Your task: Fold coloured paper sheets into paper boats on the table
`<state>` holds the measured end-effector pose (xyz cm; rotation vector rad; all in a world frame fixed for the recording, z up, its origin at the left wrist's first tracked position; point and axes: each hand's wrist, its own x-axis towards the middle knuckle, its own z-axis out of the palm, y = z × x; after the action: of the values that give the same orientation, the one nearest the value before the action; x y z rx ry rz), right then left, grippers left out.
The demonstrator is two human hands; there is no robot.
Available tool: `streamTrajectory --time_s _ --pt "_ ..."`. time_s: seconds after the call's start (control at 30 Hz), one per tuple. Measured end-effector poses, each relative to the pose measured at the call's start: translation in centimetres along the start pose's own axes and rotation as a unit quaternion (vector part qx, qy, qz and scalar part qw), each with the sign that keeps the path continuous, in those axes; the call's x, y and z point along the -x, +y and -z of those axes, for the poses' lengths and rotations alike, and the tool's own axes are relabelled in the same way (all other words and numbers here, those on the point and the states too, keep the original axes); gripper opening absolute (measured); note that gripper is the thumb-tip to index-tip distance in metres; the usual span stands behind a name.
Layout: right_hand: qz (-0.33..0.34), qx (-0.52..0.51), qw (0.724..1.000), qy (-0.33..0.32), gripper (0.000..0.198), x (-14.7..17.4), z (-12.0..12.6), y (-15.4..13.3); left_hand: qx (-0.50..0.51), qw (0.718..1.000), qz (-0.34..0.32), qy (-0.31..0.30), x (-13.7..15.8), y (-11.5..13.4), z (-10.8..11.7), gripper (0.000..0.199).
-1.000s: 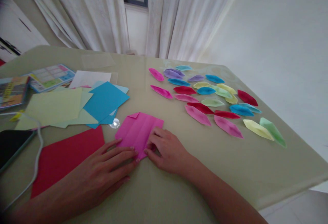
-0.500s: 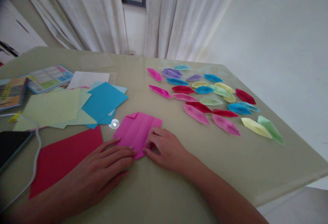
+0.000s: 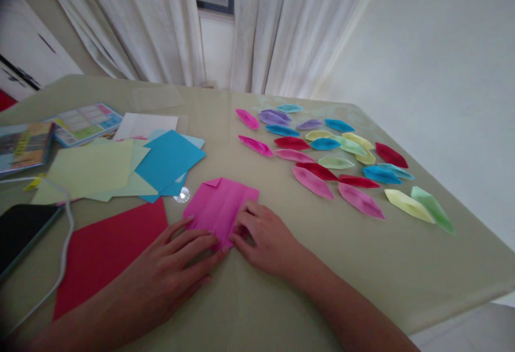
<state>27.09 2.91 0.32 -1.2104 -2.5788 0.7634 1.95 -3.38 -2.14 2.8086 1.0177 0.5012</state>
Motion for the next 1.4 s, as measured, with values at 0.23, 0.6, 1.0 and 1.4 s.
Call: streamTrajectory --time_s 0.23,0.6,1.0,1.4 --pt "-0.004 -0.003 1.000 -0.005 0.016 0.0 -0.1 0.1 -0.033 0.999 -0.030 0.007 0.1 0.0 0.1 0.037" --pt "0.001 -0.022 1.000 -0.008 0.015 0.0 0.1 0.2 -0.028 0.999 -0.041 0.012 -0.1 0.1 0.1 0.040" --pt "-0.011 -0.038 0.999 0.014 0.023 0.6 0.9 0.4 -0.038 0.999 -0.034 -0.008 0.1 0.2 -0.1 0.050" --pt "-0.082 -0.009 0.996 -0.030 0.013 0.7 1.6 0.7 -0.021 0.999 -0.029 -0.013 0.1 0.1 -0.5 0.054"
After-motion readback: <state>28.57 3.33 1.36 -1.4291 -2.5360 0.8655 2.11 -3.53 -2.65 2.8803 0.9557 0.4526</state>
